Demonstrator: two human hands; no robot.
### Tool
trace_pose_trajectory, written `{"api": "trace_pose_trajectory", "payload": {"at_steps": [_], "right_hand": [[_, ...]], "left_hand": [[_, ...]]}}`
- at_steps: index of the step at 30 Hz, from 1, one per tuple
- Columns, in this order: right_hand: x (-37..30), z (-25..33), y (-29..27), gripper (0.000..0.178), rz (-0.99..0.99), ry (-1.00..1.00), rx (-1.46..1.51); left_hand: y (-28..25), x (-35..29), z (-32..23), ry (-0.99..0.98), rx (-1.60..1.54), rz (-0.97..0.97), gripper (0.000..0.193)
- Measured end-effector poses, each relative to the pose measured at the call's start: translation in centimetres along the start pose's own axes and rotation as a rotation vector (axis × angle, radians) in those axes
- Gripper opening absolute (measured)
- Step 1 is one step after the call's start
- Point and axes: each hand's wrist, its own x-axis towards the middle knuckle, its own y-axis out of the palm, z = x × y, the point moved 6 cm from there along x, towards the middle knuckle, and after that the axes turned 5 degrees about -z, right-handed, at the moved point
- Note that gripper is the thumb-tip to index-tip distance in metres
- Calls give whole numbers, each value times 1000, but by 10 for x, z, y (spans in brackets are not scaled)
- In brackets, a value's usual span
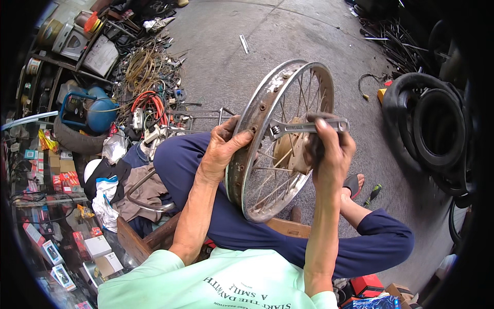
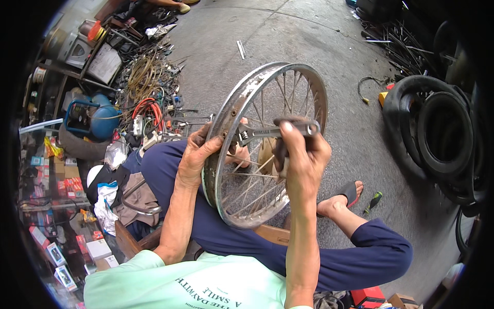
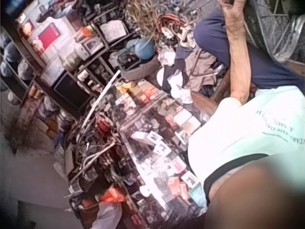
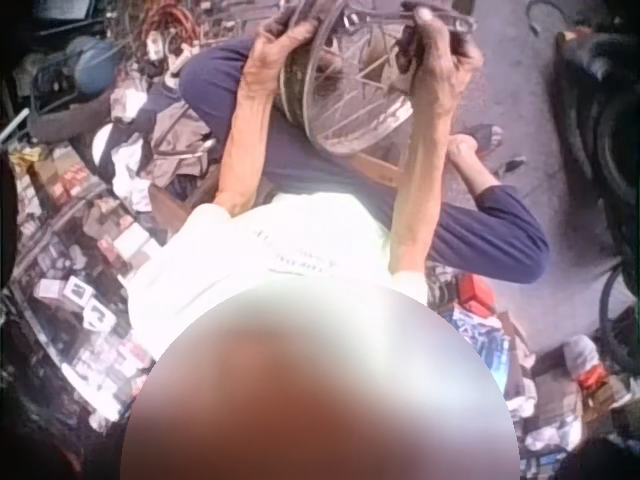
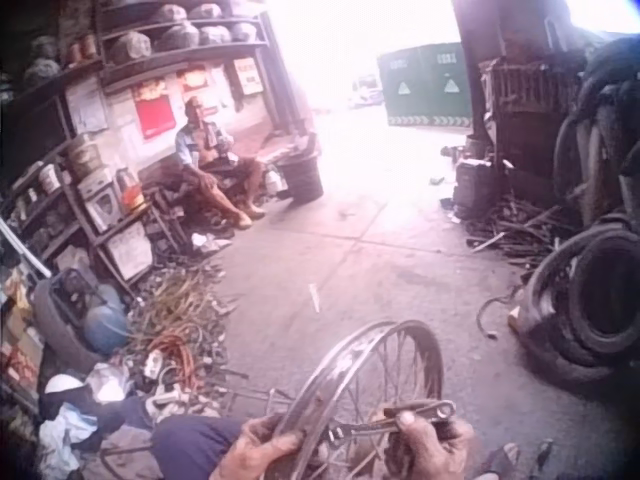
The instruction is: The person sits on the floor and uses a wrench to tighten the spokes of a bicycle wheel. They rotate the wheel and adjust multiple spokes around the rim.
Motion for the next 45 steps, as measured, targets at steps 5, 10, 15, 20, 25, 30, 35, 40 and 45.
{"api": "trace_pose_trajectory", "payload": {"at_steps": [5, 10, 15, 20, 25, 30, 35, 40, 45], "right_hand": [[39, -31, 7, 26, 22, 137, -136], [24, -8, -16, 26, -167, -11, -69], [-43, -19, -3, 20, -118, -146, -49], [-69, -39, 18, 20, 101, -404, -122], [-83, -49, 23, 22, 99, -524, -222], [-86, -52, 31, 24, 78, -638, -298], [-57, -41, 28, 24, 125, -242, -78], [20, -20, 24, 31, 88, -89, -232], [44, -12, 14, 28, -82, -39, -78]], "left_hand": [[-3, -5, -3, -25, 18, 27, 25], [-7, -4, -2, -4, 24, 1, 25], [1, -1, -6, 41, 30, 32, 22], [-4, -3, -5, 49, 110, 10, 24], [-4, -2, 0, 32, 52, 55, 25], [-12, 3, -1, 75, 157, 35, 24], [-6, -4, -10, 52, 110, 25, 24], [3, -4, -13, 96, 154, 71, 22], [3, -4, -12, 98, 185, 80, 22]]}}
